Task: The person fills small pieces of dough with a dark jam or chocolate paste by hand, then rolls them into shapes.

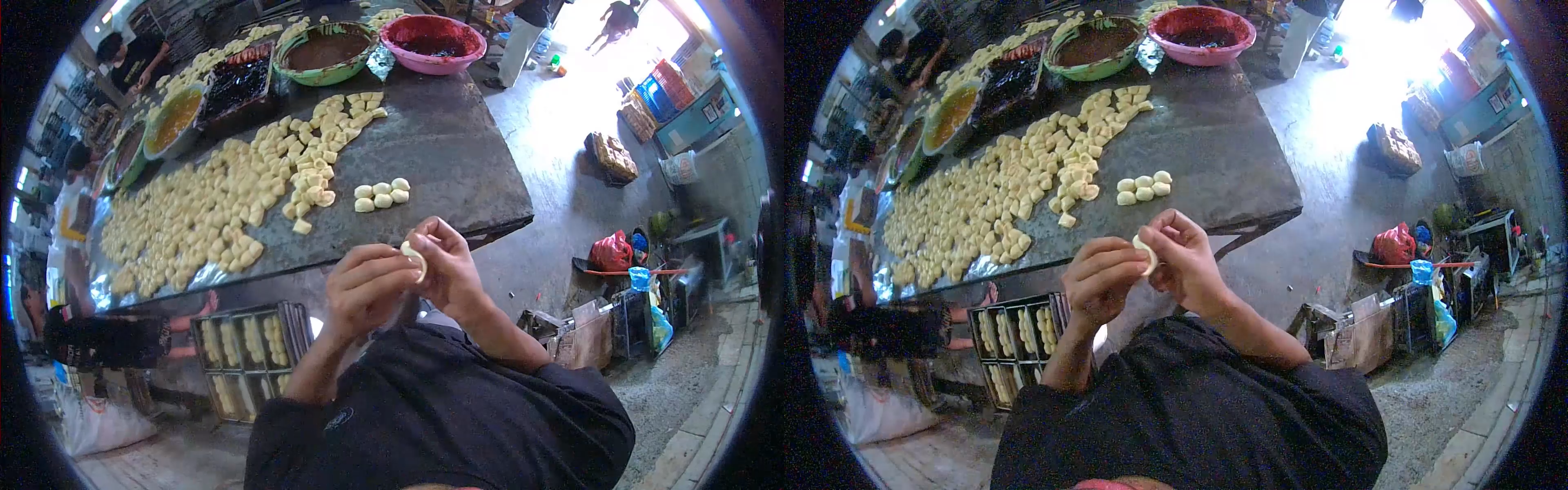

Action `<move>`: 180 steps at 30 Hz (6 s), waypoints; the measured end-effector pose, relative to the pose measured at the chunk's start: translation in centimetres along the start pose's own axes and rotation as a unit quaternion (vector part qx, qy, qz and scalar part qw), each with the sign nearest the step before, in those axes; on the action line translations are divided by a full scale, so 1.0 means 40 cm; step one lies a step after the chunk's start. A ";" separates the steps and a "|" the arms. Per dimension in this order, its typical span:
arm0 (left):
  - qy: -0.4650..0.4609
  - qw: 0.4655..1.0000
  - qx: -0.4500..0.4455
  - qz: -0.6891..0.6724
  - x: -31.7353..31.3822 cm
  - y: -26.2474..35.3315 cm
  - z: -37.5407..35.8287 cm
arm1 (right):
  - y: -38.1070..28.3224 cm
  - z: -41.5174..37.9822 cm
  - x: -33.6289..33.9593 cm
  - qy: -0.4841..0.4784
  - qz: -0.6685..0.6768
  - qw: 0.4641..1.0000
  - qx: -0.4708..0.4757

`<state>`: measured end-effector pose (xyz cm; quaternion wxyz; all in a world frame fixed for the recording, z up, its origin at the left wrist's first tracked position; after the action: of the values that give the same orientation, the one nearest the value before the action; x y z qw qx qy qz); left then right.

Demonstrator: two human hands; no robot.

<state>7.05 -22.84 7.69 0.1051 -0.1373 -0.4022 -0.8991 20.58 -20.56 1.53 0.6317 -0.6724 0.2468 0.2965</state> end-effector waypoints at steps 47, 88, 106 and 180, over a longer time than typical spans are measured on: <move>0.136 0.720 0.496 -0.466 -0.229 -0.525 0.018 | 0.161 0.335 0.239 -0.109 -0.368 0.922 -0.043; 0.253 0.793 0.553 0.031 0.164 -0.741 -0.124 | 0.387 1.705 -0.026 -0.505 -0.732 0.454 -0.045; 0.231 0.757 0.415 -0.448 0.162 -0.633 0.088 | 0.313 0.765 -0.143 -0.346 -0.098 0.897 -0.258; 0.175 0.882 0.403 -0.169 -0.280 -0.409 -0.012 | 0.024 0.408 0.472 -0.276 -0.595 0.741 0.142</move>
<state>12.60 -11.60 -7.69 0.0668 0.1466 -0.7222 -0.6726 31.74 -3.59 -13.01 0.8082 -0.4738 -0.3497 -0.0056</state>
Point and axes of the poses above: each hand's wrist, its own z-axis towards the middle knuckle, its own x-axis out of the back of the hand, y = z × x, the point moved 6 cm from there along z, towards the middle knuckle, and after that the axes turned 13 degrees about x, right-handed, at the moved point
